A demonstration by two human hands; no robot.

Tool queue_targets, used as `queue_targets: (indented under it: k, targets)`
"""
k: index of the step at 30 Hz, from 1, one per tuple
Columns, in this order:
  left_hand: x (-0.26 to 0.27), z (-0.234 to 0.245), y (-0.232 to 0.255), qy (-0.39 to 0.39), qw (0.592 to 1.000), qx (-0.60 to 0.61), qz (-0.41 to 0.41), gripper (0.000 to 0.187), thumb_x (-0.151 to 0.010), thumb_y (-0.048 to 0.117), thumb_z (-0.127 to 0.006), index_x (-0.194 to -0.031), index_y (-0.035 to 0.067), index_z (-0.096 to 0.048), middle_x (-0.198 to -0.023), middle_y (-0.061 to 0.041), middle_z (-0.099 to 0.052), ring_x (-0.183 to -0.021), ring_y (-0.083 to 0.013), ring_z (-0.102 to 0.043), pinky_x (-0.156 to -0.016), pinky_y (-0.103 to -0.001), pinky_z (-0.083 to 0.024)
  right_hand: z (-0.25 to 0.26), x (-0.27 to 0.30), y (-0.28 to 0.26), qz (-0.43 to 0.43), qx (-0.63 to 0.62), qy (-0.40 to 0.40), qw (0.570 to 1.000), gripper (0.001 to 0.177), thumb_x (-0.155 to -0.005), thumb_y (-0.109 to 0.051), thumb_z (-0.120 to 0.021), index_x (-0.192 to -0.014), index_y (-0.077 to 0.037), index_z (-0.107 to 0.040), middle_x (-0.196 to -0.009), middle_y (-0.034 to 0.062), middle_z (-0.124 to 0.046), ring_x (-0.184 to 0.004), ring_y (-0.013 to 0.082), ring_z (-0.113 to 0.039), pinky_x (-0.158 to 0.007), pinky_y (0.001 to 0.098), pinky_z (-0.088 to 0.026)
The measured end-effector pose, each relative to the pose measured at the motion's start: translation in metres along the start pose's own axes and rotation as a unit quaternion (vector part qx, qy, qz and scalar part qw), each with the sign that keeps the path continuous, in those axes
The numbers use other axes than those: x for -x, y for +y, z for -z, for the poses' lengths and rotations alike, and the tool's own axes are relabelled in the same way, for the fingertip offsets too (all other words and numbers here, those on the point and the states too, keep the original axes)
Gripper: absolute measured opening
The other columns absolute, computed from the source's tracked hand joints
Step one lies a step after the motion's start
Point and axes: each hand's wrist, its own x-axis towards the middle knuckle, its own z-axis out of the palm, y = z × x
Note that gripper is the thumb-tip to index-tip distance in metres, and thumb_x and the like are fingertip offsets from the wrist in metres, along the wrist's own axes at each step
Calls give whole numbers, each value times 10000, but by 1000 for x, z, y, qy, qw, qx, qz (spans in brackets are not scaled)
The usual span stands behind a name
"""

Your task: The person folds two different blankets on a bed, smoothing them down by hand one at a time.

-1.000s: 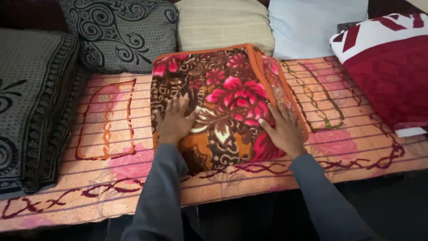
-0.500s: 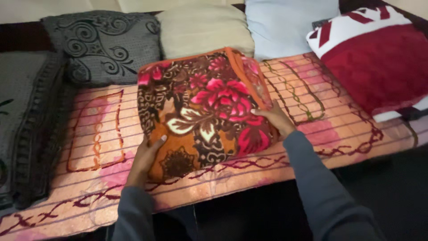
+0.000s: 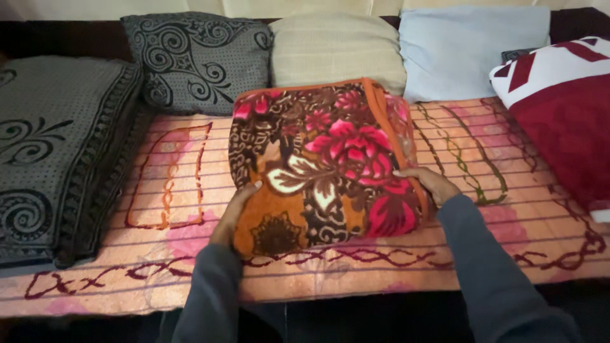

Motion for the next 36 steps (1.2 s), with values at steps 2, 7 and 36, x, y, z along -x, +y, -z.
queue_targets:
  k: [2, 7, 36]
  targets:
    - [-3, -4, -2, 10, 998, -16, -52, 593, -900, 339, -688, -1409, 59, -573, -1248, -110, -704, -1059, -238, -709, -914, -389, -575, 6, -6, 4, -5, -12, 6, 1000, 456, -820, -369, -787, -1148, -61, -714, -948, 100, -761, -791, 214, -705, -785, 375, -562]
    - [3, -5, -4, 63, 986, -90, -123, 604, -906, 314, -707, -1424, 62, -524, -1270, -88, -680, -1098, -200, -693, -945, -365, -564, 1, 8, 5, -15, -82, -36, 996, 483, -803, -365, -729, -1175, -57, -726, -1004, 112, -803, -867, 228, -751, -853, 368, -581]
    - [107, -65, 28, 61, 945, 255, 194, 401, -935, 299, -562, -1216, 37, -673, -1080, -124, -770, -953, -290, -739, -867, -438, -592, -41, 184, -50, -56, -451, -85, 887, 568, -881, -281, -646, -1347, 36, -573, -1137, 201, -736, -1005, 331, -716, -935, 454, -555]
